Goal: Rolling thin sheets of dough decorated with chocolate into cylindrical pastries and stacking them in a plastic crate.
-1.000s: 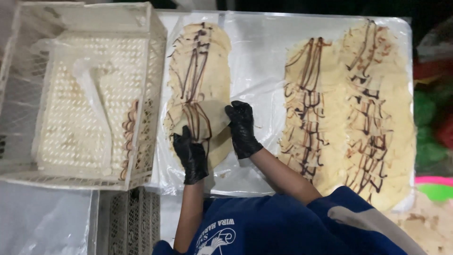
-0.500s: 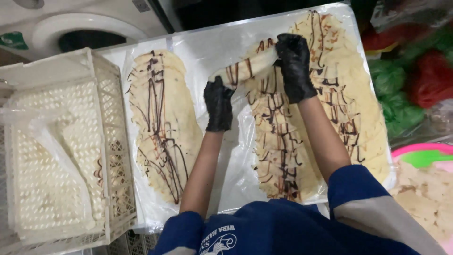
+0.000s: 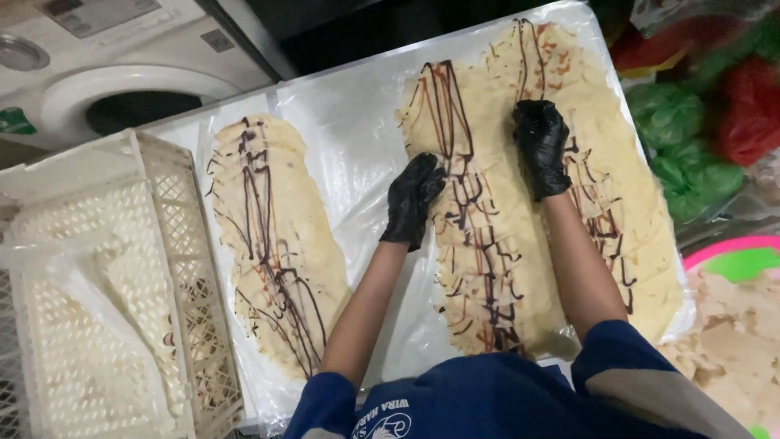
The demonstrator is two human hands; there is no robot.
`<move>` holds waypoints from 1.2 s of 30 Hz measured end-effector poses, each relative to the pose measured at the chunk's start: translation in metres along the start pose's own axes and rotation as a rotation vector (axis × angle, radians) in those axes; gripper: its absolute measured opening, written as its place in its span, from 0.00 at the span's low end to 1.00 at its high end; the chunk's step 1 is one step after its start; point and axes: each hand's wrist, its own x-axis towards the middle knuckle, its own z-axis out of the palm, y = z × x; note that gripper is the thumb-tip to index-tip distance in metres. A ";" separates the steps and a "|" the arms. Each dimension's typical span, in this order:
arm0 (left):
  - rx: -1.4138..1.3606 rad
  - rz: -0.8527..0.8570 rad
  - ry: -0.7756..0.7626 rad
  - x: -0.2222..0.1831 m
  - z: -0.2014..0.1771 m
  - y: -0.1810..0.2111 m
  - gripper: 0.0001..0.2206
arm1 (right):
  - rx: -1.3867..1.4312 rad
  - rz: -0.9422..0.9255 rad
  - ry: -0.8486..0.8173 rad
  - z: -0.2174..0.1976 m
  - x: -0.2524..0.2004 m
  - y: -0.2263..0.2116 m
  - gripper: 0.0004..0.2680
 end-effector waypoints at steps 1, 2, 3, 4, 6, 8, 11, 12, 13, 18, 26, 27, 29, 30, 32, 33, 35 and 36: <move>0.063 0.047 -0.008 -0.021 0.002 0.019 0.16 | 0.006 -0.171 0.010 0.001 -0.005 -0.017 0.05; 0.127 0.094 -0.014 -0.043 0.003 0.040 0.20 | 0.014 -0.341 0.019 0.003 -0.012 -0.035 0.06; 0.113 0.116 -0.001 -0.047 -0.008 0.061 0.20 | 0.020 -0.352 -0.007 0.020 -0.021 -0.051 0.06; 0.161 0.213 0.025 -0.053 -0.020 0.082 0.19 | 0.013 -0.463 -0.069 0.038 -0.032 -0.067 0.08; 0.193 0.337 0.072 -0.061 -0.050 0.133 0.18 | 0.019 -0.590 -0.163 0.080 -0.064 -0.103 0.09; 0.719 0.840 0.181 -0.060 -0.079 0.192 0.15 | 0.112 -0.654 -0.351 0.124 -0.102 -0.145 0.08; 1.362 1.174 0.494 -0.063 -0.097 0.266 0.17 | 0.052 -0.667 -0.750 0.236 -0.130 -0.110 0.12; 1.347 1.190 0.512 -0.035 -0.140 0.263 0.17 | 0.053 -0.688 -0.763 0.259 -0.149 -0.124 0.12; 1.667 1.239 0.598 -0.004 -0.178 0.273 0.23 | -0.054 -0.891 -0.724 0.283 -0.171 -0.138 0.14; 2.056 1.484 0.627 0.014 -0.213 0.288 0.27 | -0.627 -1.296 -0.559 0.375 -0.217 -0.122 0.21; 1.908 1.513 0.513 0.069 -0.253 0.296 0.26 | -0.163 -0.138 -0.858 0.376 -0.222 -0.169 0.19; 1.902 1.517 0.522 0.050 -0.237 0.301 0.26 | -0.167 -0.146 -0.861 0.391 -0.213 -0.153 0.19; 1.955 0.983 0.579 0.013 -0.202 0.313 0.21 | -0.352 -0.557 -0.836 0.420 -0.194 -0.122 0.24; 1.948 0.990 0.583 0.021 -0.208 0.315 0.21 | -0.354 -0.565 -0.836 0.421 -0.192 -0.126 0.24; 1.968 0.789 0.562 0.037 -0.218 0.320 0.19 | -0.189 -0.219 -0.895 0.423 -0.188 -0.135 0.25; 1.963 0.790 0.565 0.036 -0.217 0.320 0.19 | -0.192 -0.223 -0.897 0.429 -0.189 -0.127 0.25; 1.927 0.784 0.566 0.034 -0.218 0.321 0.11 | -0.598 -0.510 -0.779 0.442 -0.192 -0.110 0.16; 1.923 0.786 0.573 0.029 -0.213 0.323 0.11 | -0.598 -0.516 -0.783 0.431 -0.197 -0.122 0.16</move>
